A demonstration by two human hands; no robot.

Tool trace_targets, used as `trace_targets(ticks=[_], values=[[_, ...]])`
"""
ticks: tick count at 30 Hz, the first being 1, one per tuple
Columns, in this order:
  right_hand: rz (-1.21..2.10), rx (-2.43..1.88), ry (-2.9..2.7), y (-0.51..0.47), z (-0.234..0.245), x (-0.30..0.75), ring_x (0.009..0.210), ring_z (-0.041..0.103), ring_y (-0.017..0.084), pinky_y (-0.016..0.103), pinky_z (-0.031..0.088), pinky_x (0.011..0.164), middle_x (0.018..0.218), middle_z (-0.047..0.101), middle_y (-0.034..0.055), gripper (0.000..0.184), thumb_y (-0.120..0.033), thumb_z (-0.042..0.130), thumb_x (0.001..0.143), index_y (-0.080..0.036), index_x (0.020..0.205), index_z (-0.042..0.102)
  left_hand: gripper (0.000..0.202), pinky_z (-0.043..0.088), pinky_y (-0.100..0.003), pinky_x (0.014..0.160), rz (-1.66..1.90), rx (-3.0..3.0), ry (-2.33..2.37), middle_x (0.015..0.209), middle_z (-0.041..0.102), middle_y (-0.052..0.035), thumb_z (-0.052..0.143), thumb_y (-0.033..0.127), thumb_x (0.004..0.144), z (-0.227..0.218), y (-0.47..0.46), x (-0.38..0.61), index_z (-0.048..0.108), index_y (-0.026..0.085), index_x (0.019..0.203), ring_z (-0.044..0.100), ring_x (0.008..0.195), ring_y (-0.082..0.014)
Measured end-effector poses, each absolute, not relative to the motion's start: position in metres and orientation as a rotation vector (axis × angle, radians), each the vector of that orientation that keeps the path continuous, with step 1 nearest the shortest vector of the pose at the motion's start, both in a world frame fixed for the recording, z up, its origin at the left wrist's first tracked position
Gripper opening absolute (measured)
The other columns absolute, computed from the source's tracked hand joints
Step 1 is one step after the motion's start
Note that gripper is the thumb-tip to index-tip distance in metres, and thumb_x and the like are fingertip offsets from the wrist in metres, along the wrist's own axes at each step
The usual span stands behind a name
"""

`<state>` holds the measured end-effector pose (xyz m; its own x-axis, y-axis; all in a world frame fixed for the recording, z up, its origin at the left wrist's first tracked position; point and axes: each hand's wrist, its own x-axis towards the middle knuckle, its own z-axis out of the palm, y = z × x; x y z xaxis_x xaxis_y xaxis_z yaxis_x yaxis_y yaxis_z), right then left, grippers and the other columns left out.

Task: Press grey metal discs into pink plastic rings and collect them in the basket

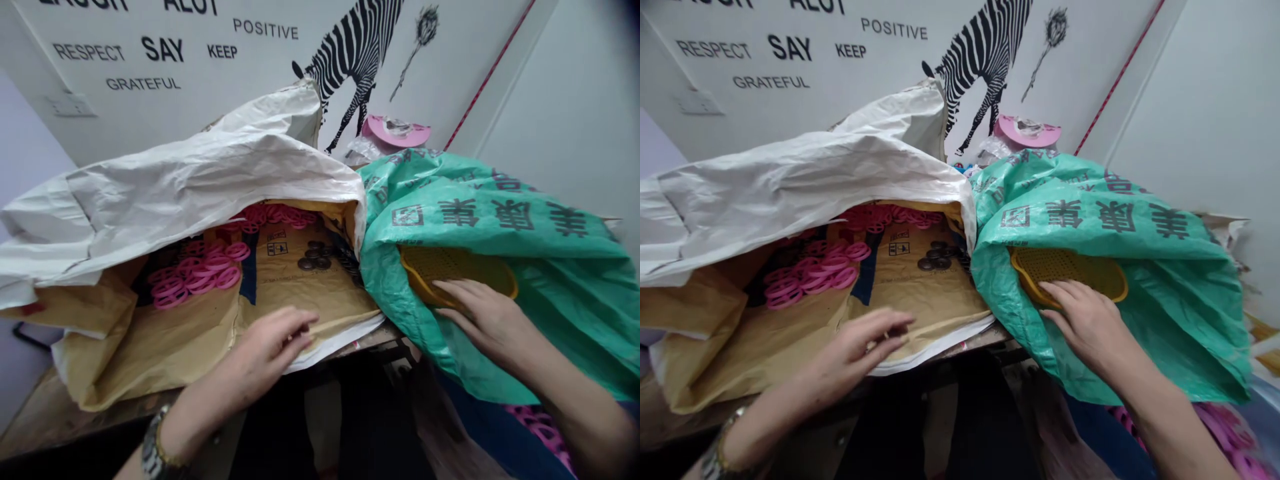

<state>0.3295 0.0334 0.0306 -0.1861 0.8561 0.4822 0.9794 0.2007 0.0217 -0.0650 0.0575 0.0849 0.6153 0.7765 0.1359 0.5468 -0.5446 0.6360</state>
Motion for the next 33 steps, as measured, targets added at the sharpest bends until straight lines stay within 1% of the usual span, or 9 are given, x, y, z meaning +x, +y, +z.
trace_targets(ticks=[3,7,9,12,16,20,26,30,33], values=[[-0.379,-1.516,-1.967,0.01,0.036,0.293,0.118,0.059,0.028,0.047,0.046,0.102,0.124,0.066,0.0116,0.036,-0.037,0.047,0.096,-0.022,0.126,0.059,0.034,0.047,-0.031,0.092,0.514,2.511,1.071,0.111,0.064,-0.0072,0.047,0.035,0.095,0.097,0.105,-0.068,0.062,0.019,0.12,0.06,0.102,-0.0197],[-0.183,-1.373,-1.913,-0.013,0.03,0.236,0.115,0.062,0.023,0.04,0.052,0.097,0.122,0.067,0.0062,0.029,-0.026,0.049,0.096,-0.029,0.123,0.06,0.042,0.043,-0.035,0.102,0.328,2.698,1.104,0.123,0.059,-0.0118,0.047,0.037,0.094,0.094,0.175,-0.055,0.058,0.015,0.128,0.056,0.114,-0.024],[-0.142,-1.323,-1.941,-0.017,0.025,0.22,0.116,0.061,0.023,0.039,0.053,0.095,0.124,0.066,0.0056,0.031,-0.023,0.049,0.096,-0.03,0.124,0.06,0.045,0.042,-0.036,0.103,0.213,2.704,1.182,0.125,0.059,-0.0118,0.047,0.04,0.094,0.086,0.203,-0.042,0.055,0.018,0.133,0.056,0.116,-0.0258],[-0.211,-1.371,-1.88,-0.013,0.02,0.225,0.117,0.06,0.023,0.041,0.05,0.099,0.128,0.063,0.006,0.032,-0.021,0.051,0.095,-0.028,0.124,0.06,0.046,0.043,-0.037,0.103,0.117,2.682,1.228,0.127,0.059,-0.0117,0.05,0.04,0.092,0.071,0.233,-0.022,0.055,0.021,0.133,0.056,0.117,-0.0277],[-0.273,-1.507,-1.815,-0.001,0.017,0.26,0.115,0.06,0.023,0.041,0.046,0.101,0.125,0.064,0.006,0.027,-0.028,0.05,0.096,-0.025,0.12,0.061,0.049,0.045,-0.037,0.101,0.075,2.661,1.264,0.133,0.056,-0.0125,0.051,0.045,0.09,0.052,0.259,0.002,0.055,0.022,0.133,0.056,0.119,-0.0292],[-0.327,-1.59,-1.847,0.006,0.005,0.282,0.12,0.056,0.027,0.045,0.043,0.104,0.129,0.06,0.009,0.034,-0.036,0.047,0.097,-0.022,0.126,0.057,0.057,0.047,-0.044,0.097,0.064,2.596,1.393,0.137,0.052,-0.0172,0.048,0.054,0.09,0.037,0.284,0.02,0.053,0.019,0.135,0.055,0.12,-0.0345],[-0.416,-1.621,-1.855,0.011,-0.014,0.292,0.122,0.055,0.029,0.047,0.04,0.107,0.134,0.058,0.0096,0.037,-0.035,0.048,0.096,-0.023,0.131,0.053,0.067,0.046,-0.047,0.097,0.044,2.523,1.495,0.14,0.052,-0.0182,0.037,0.065,0.09,0.021,0.315,0.039,0.049,0.021,0.139,0.054,0.122,-0.0357],[-0.497,-1.67,-1.882,0.014,-0.019,0.302,0.117,0.059,0.032,0.052,0.043,0.102,0.132,0.059,0.0124,0.043,-0.037,0.048,0.095,-0.023,0.135,0.049,0.066,0.044,-0.049,0.099,0.041,2.545,1.453,0.144,0.05,-0.0167,0.037,0.065,0.09,0.009,0.32,0.061,0.05,0.023,0.139,0.051,0.126,-0.0358],[-0.608,-1.703,-1.927,0.017,-0.019,0.312,0.109,0.063,0.034,0.052,0.046,0.095,0.125,0.063,0.0159,0.049,-0.037,0.048,0.095,-0.02,0.14,0.044,0.066,0.046,-0.048,0.097,0.027,2.57,1.394,0.139,0.055,-0.0174,0.036,0.065,0.09,0.002,0.317,0.08,0.058,0.02,0.133,0.056,0.121,-0.0359]])
